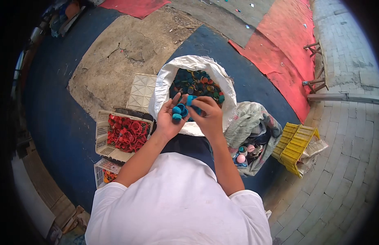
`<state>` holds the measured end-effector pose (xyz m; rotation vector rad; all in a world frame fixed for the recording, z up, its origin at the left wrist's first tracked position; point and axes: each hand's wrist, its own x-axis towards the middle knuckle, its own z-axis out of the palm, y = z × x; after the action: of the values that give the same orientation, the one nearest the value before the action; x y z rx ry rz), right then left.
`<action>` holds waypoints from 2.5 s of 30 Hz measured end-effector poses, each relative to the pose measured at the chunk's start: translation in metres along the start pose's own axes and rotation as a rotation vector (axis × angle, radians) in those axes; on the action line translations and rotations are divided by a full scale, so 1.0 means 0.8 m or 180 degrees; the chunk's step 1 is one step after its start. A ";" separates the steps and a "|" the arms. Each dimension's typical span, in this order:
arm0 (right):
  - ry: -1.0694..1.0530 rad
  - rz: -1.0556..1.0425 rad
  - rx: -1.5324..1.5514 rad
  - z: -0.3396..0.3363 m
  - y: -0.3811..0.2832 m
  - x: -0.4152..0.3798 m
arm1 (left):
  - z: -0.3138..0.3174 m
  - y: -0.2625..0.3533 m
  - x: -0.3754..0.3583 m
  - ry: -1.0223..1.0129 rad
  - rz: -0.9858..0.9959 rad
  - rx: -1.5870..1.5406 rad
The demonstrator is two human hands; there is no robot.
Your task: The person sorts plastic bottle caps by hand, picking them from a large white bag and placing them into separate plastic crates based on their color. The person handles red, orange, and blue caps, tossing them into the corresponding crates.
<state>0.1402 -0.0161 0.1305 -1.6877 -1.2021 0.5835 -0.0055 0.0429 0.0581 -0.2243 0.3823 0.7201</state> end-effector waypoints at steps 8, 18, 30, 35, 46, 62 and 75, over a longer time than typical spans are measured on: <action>-0.0384 -0.0187 -0.0310 0.017 -0.014 -0.016 | -0.004 -0.013 -0.001 -0.0229 -0.0076 0.0126; 0.0424 -0.0866 -0.0662 0.029 -0.013 -0.036 | -0.002 -0.026 -0.002 -0.0204 -0.0107 -0.0354; 0.1066 0.1061 0.4226 0.056 -0.003 -0.033 | 0.050 -0.037 -0.016 -0.0723 0.0519 0.0758; 0.1165 0.1054 0.4242 0.060 -0.008 -0.030 | 0.057 -0.036 -0.017 -0.0798 0.0609 0.0635; 0.1015 0.1377 0.4117 0.074 -0.002 -0.031 | 0.046 -0.035 -0.032 -0.0521 0.0971 0.0733; -0.1383 0.1801 0.4154 0.163 -0.043 -0.124 | -0.036 -0.025 -0.173 -0.0020 0.2962 -0.0481; -0.3511 0.1946 0.3536 0.206 -0.083 -0.303 | -0.108 -0.097 -0.372 0.0337 0.4449 -0.1499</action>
<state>-0.1185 -0.1615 0.0846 -0.6298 -0.6613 2.2447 -0.1796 -0.2200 0.1082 -0.4384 0.4399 2.1905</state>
